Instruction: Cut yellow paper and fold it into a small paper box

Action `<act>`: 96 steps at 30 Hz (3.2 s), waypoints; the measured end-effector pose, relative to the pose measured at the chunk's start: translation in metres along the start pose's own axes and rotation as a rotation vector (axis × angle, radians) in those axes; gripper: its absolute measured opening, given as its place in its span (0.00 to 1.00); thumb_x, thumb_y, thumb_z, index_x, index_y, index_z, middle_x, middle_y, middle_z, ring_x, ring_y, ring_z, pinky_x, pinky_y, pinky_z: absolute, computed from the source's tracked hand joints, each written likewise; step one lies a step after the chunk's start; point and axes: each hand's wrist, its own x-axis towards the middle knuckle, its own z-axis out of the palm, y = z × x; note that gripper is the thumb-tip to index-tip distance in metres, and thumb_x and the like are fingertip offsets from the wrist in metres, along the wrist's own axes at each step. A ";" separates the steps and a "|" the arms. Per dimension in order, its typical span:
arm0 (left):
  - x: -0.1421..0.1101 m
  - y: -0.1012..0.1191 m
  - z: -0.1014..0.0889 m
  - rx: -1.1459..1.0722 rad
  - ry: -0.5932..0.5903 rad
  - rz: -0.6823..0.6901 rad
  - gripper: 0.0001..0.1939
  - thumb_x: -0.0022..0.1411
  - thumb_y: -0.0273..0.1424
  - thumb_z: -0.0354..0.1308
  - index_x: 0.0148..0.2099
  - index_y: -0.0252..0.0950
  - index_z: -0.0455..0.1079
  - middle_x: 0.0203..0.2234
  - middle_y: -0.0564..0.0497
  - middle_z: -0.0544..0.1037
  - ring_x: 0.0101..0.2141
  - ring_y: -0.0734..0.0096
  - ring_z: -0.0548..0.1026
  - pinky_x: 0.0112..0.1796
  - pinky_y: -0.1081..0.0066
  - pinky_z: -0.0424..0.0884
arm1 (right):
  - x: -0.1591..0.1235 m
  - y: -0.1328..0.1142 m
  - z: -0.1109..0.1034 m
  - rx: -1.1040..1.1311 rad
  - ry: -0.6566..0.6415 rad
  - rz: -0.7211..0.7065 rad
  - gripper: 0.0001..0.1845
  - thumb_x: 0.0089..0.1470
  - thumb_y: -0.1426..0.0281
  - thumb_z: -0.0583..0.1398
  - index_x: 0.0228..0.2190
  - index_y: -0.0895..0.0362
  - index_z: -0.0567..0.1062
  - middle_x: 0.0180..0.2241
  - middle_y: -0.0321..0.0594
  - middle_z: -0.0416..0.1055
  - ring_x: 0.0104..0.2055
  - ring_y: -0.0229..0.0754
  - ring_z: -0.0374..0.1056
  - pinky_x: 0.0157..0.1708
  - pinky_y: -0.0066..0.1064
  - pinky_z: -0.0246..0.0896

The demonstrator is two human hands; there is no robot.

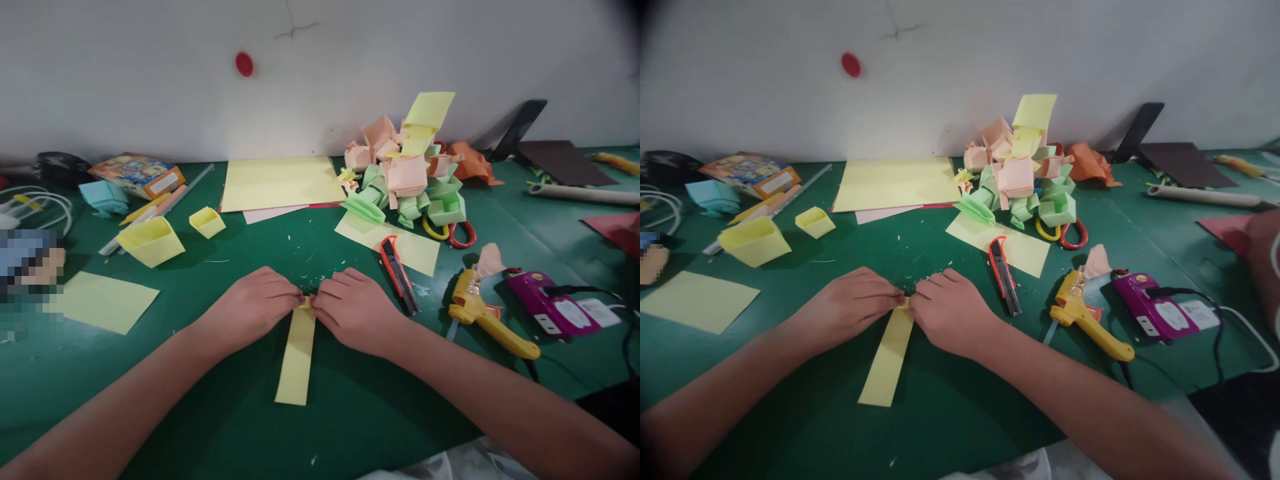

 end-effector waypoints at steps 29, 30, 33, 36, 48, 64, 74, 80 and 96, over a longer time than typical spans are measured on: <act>0.007 0.025 0.004 0.235 -0.091 -0.170 0.14 0.72 0.29 0.49 0.46 0.33 0.77 0.40 0.44 0.80 0.41 0.57 0.76 0.41 0.58 0.69 | 0.003 -0.008 -0.003 0.334 -0.071 0.361 0.07 0.58 0.71 0.64 0.40 0.55 0.77 0.41 0.39 0.75 0.43 0.48 0.63 0.45 0.41 0.55; 0.007 0.025 0.004 0.240 -0.101 -0.174 0.15 0.72 0.29 0.48 0.45 0.32 0.76 0.39 0.44 0.79 0.40 0.57 0.76 0.40 0.58 0.68 | 0.003 -0.008 -0.003 0.339 -0.069 0.366 0.07 0.58 0.71 0.64 0.40 0.55 0.77 0.41 0.39 0.75 0.43 0.48 0.63 0.45 0.41 0.55; 0.007 0.027 0.003 0.210 -0.113 -0.211 0.13 0.72 0.29 0.48 0.42 0.33 0.75 0.37 0.44 0.78 0.38 0.57 0.76 0.39 0.58 0.68 | 0.003 -0.008 -0.001 0.346 -0.058 0.377 0.08 0.57 0.72 0.65 0.40 0.54 0.77 0.40 0.39 0.75 0.43 0.48 0.63 0.46 0.42 0.56; 0.008 0.031 0.002 0.049 -0.075 -0.338 0.08 0.71 0.30 0.52 0.41 0.36 0.72 0.37 0.47 0.78 0.37 0.61 0.75 0.38 0.61 0.69 | 0.003 -0.005 0.000 0.372 -0.040 0.357 0.04 0.57 0.71 0.65 0.37 0.55 0.76 0.39 0.39 0.75 0.42 0.48 0.64 0.46 0.43 0.57; 0.012 0.050 -0.011 -0.096 0.374 -0.284 0.08 0.68 0.21 0.56 0.43 0.39 0.71 0.39 0.51 0.78 0.40 0.70 0.76 0.43 0.70 0.73 | 0.001 -0.006 -0.014 0.780 0.253 0.359 0.17 0.58 0.72 0.63 0.49 0.52 0.73 0.44 0.40 0.77 0.43 0.45 0.70 0.44 0.39 0.68; 0.019 0.059 -0.022 -0.296 0.361 -0.542 0.04 0.65 0.27 0.63 0.40 0.42 0.72 0.34 0.56 0.80 0.35 0.75 0.79 0.33 0.76 0.75 | 0.002 -0.013 -0.031 0.916 0.439 0.215 0.07 0.58 0.75 0.65 0.38 0.52 0.77 0.37 0.40 0.79 0.43 0.43 0.75 0.44 0.38 0.70; 0.014 0.074 -0.055 0.229 0.483 -0.149 0.09 0.64 0.24 0.64 0.39 0.47 0.72 0.36 0.62 0.83 0.32 0.72 0.78 0.38 0.60 0.73 | -0.012 -0.013 -0.048 0.365 0.644 -0.180 0.18 0.57 0.78 0.66 0.46 0.47 0.77 0.44 0.35 0.82 0.38 0.41 0.73 0.35 0.37 0.70; 0.008 0.038 -0.017 0.231 0.328 -0.025 0.06 0.65 0.23 0.61 0.39 0.40 0.73 0.34 0.53 0.83 0.35 0.67 0.78 0.37 0.64 0.71 | -0.008 0.008 -0.022 0.201 0.282 -0.184 0.14 0.66 0.76 0.57 0.46 0.47 0.77 0.46 0.35 0.80 0.46 0.43 0.70 0.44 0.39 0.64; 0.007 0.026 0.010 -0.157 -0.009 -0.413 0.09 0.70 0.27 0.50 0.42 0.40 0.71 0.35 0.51 0.81 0.36 0.65 0.76 0.38 0.64 0.68 | 0.005 0.008 -0.010 0.597 -0.135 0.508 0.04 0.58 0.72 0.64 0.34 0.50 0.80 0.33 0.32 0.80 0.33 0.39 0.72 0.30 0.31 0.57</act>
